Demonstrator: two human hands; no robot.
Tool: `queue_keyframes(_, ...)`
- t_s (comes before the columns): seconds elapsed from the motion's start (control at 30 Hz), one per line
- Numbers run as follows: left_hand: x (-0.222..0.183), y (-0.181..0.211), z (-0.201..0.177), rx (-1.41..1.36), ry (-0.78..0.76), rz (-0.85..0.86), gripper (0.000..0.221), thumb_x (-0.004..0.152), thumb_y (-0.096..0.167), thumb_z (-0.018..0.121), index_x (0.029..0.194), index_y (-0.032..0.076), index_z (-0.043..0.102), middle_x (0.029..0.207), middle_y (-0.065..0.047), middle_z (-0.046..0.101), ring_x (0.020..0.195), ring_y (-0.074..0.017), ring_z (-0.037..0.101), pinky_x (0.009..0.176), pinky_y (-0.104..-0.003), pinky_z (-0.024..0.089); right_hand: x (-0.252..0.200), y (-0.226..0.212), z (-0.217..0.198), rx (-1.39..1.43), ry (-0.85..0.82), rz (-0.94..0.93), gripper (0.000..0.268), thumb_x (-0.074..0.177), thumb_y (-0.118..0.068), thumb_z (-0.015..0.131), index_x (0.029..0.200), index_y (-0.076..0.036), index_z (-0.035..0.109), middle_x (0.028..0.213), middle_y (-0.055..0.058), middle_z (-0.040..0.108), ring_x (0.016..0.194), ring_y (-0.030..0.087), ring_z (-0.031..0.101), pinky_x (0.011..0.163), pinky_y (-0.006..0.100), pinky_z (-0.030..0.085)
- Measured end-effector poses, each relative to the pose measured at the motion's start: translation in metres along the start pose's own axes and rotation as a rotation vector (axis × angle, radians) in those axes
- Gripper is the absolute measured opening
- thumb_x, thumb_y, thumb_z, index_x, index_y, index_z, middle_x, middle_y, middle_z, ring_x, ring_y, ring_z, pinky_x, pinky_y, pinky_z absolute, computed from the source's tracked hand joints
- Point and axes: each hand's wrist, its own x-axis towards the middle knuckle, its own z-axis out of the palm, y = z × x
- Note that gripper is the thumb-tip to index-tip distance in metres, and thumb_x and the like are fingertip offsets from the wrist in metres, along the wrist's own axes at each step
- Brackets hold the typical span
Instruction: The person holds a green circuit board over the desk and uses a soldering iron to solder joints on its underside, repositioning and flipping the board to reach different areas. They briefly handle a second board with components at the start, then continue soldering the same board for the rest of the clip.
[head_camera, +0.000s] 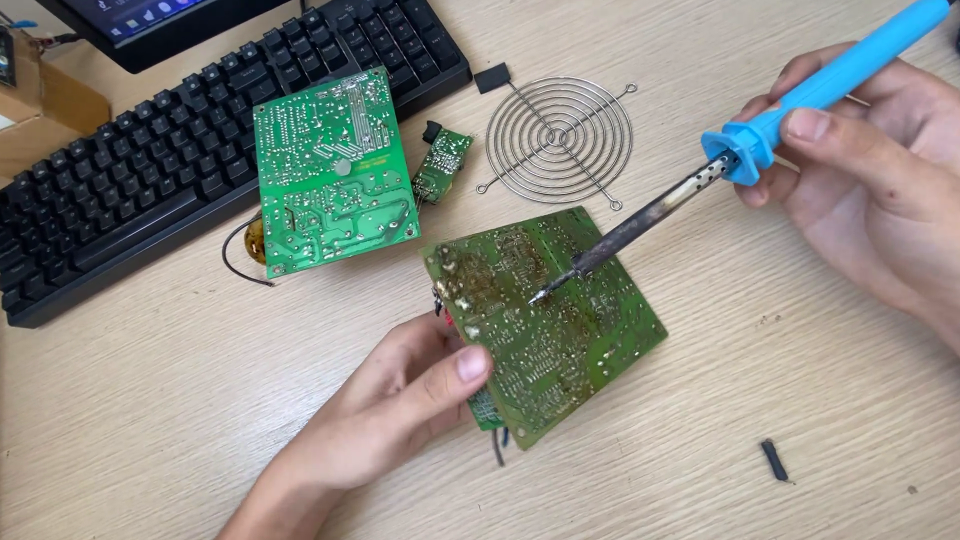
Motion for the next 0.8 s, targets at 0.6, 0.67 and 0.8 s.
queue_keyframes(0.6, 0.001, 0.000, 0.001, -0.022, -0.191, -0.023, 0.057, 0.110, 0.013, 0.075, 0.160, -0.006, 0.052, 0.158, -0.017, 0.066, 0.143, -0.0241, 0.066, 0.128, -0.041, 0.055, 0.006, 0.009, -0.006, 0.041, 0.015, 0.071, 0.024, 0.110, -0.018, 0.074, 0.132, -0.008, 0.072, 0.117, 0.009, 0.082, 0.089, 0.018, 0.079, 0.071, 0.022, 0.069)
queue_keyframes(0.67, 0.001, 0.000, 0.000, -0.022, -0.192, -0.023, 0.054, 0.111, 0.013, 0.074, 0.158, -0.005, 0.054, 0.156, -0.016, 0.067, 0.142, -0.0236, 0.067, 0.127, -0.041, 0.055, 0.005, 0.009, -0.004, 0.028, 0.016, 0.074, 0.024, 0.110, -0.018, 0.073, 0.132, -0.007, 0.072, 0.116, 0.009, 0.082, 0.087, 0.018, 0.079, 0.070, 0.022, 0.068)
queue_keyframes(0.8, 0.000, -0.002, -0.001, -0.027, -0.197, -0.015, 0.050, 0.112, 0.011, 0.074, 0.155, -0.005, 0.055, 0.154, -0.016, 0.068, 0.141, -0.0237, 0.068, 0.127, -0.041, 0.056, 0.005, 0.008, 0.001, 0.030, -0.007, 0.087, 0.023, 0.112, -0.019, 0.074, 0.130, -0.005, 0.071, 0.116, 0.009, 0.081, 0.088, 0.018, 0.077, 0.071, 0.023, 0.064)
